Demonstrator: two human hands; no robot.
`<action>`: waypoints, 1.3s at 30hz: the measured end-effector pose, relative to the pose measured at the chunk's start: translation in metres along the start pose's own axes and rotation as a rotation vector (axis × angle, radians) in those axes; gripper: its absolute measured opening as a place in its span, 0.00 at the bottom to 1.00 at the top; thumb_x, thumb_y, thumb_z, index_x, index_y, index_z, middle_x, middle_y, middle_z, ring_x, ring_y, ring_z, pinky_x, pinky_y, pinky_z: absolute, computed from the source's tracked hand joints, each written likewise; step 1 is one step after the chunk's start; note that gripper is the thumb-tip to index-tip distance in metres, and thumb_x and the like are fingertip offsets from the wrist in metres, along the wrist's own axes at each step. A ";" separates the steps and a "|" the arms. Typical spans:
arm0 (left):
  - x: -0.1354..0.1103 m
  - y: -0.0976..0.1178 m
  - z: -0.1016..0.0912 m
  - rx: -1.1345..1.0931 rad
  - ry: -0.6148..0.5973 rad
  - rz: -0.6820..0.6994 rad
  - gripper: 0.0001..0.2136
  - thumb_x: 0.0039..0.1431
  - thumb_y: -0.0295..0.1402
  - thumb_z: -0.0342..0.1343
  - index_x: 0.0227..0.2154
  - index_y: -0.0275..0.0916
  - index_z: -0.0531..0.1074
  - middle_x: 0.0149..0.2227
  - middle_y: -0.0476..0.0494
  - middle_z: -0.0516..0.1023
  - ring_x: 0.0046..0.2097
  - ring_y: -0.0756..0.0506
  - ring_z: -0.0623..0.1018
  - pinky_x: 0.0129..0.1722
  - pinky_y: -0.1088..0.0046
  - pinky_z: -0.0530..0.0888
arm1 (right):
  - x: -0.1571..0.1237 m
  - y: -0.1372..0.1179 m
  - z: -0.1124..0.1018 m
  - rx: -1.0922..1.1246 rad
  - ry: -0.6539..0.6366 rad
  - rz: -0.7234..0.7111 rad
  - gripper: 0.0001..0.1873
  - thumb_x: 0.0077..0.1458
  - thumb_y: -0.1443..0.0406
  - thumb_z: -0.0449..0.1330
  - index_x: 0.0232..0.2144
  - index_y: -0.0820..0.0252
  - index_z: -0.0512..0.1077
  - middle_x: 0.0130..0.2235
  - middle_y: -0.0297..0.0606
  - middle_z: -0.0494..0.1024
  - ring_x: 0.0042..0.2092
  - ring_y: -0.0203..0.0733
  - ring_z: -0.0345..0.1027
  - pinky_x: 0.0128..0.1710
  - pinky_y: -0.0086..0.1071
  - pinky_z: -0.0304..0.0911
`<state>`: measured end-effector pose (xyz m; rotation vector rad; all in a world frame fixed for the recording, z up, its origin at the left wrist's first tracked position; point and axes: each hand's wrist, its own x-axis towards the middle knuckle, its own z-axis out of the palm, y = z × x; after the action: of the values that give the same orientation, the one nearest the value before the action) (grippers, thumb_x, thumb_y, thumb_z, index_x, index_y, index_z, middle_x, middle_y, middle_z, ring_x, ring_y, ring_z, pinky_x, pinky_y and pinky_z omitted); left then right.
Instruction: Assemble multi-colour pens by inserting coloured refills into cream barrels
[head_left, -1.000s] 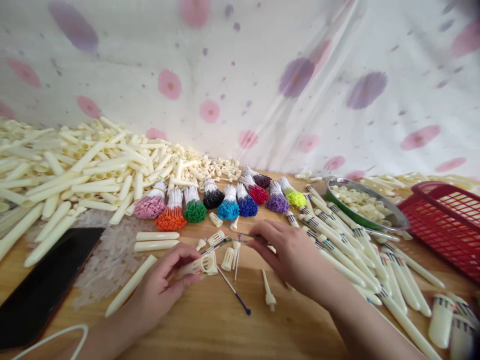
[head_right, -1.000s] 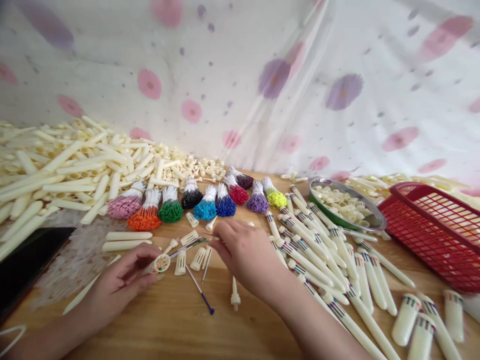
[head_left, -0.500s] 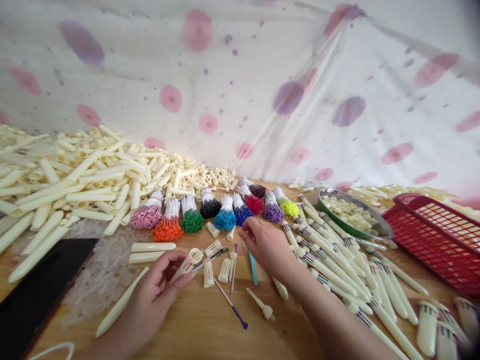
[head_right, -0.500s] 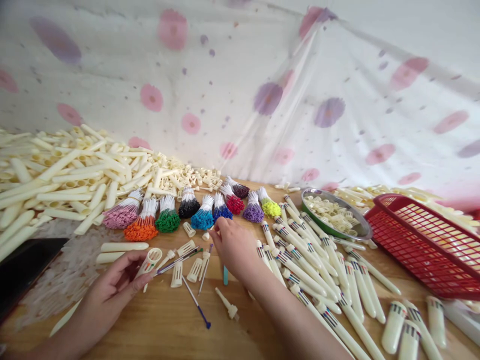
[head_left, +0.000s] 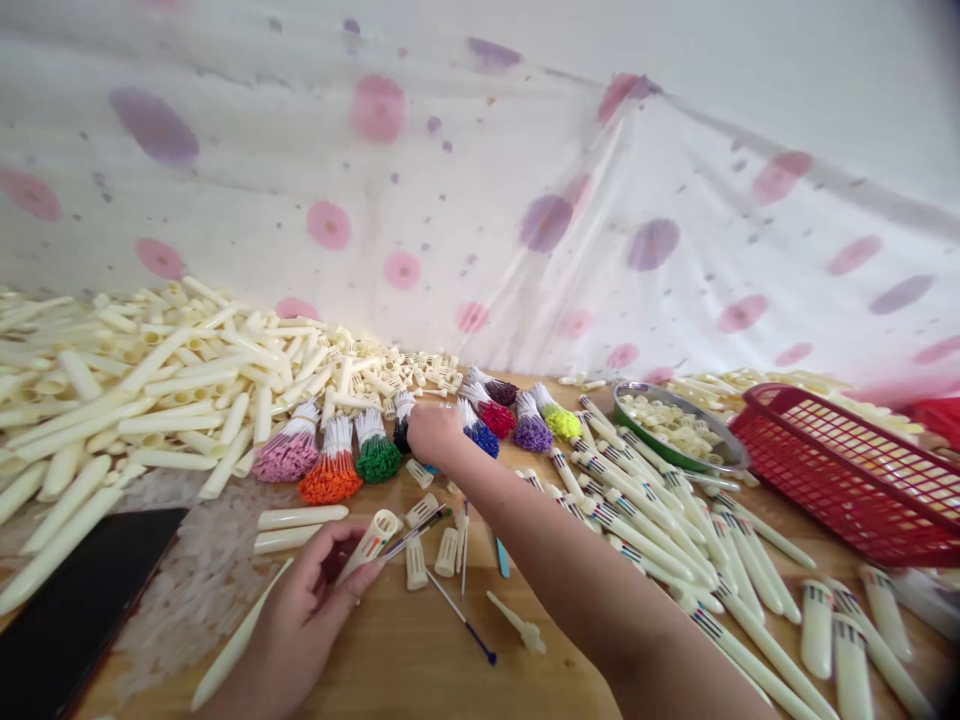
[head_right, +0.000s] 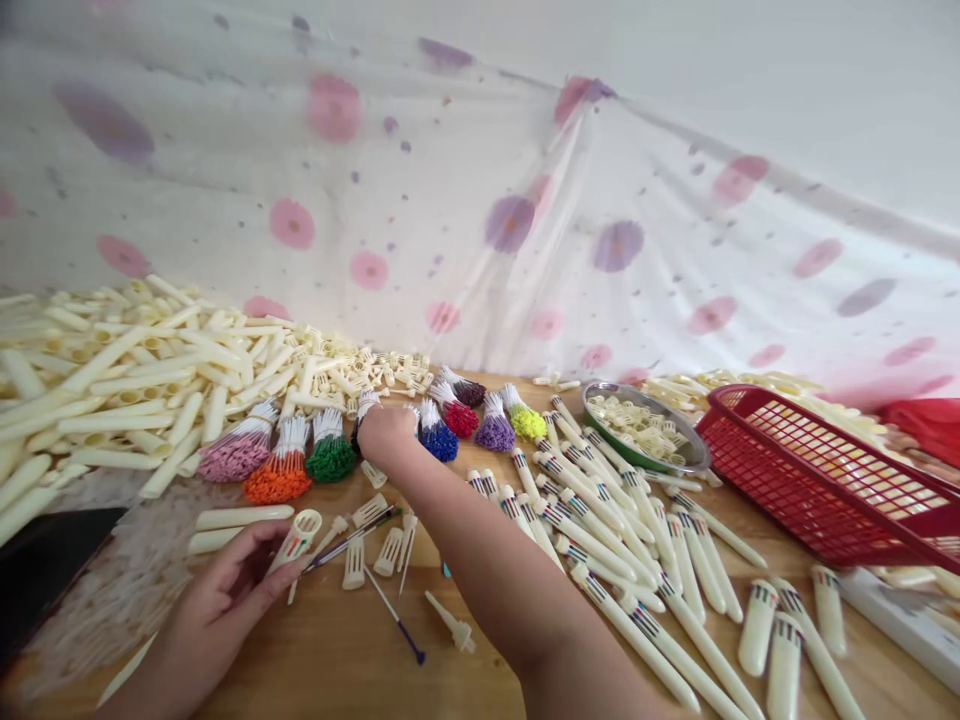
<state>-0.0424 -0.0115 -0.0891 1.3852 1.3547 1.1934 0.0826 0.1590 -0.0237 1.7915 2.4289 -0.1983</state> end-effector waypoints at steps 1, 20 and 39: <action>0.000 0.001 0.000 0.005 0.007 0.006 0.11 0.55 0.40 0.55 0.39 0.44 0.68 0.40 0.48 0.77 0.44 0.44 0.76 0.42 0.74 0.74 | 0.002 0.003 -0.001 0.003 -0.027 -0.001 0.16 0.59 0.61 0.55 0.48 0.63 0.66 0.48 0.41 0.69 0.45 0.43 0.68 0.43 0.42 0.66; 0.002 0.010 -0.008 0.112 0.024 0.138 0.15 0.59 0.37 0.49 0.45 0.40 0.73 0.25 0.50 0.76 0.28 0.48 0.76 0.32 0.74 0.74 | -0.117 0.061 -0.028 0.335 0.215 -0.359 0.10 0.61 0.63 0.52 0.28 0.59 0.68 0.23 0.28 0.72 0.25 0.31 0.64 0.27 0.24 0.54; 0.002 0.011 -0.005 0.332 -0.087 0.081 0.10 0.55 0.36 0.54 0.41 0.45 0.72 0.40 0.47 0.79 0.41 0.44 0.78 0.34 0.75 0.76 | -0.153 0.103 -0.017 0.171 0.422 -0.636 0.14 0.63 0.67 0.46 0.30 0.60 0.69 0.26 0.36 0.71 0.27 0.34 0.62 0.26 0.28 0.53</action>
<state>-0.0447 -0.0109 -0.0774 1.7182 1.4935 0.9761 0.2257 0.0485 0.0151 1.1277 3.3163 -0.0847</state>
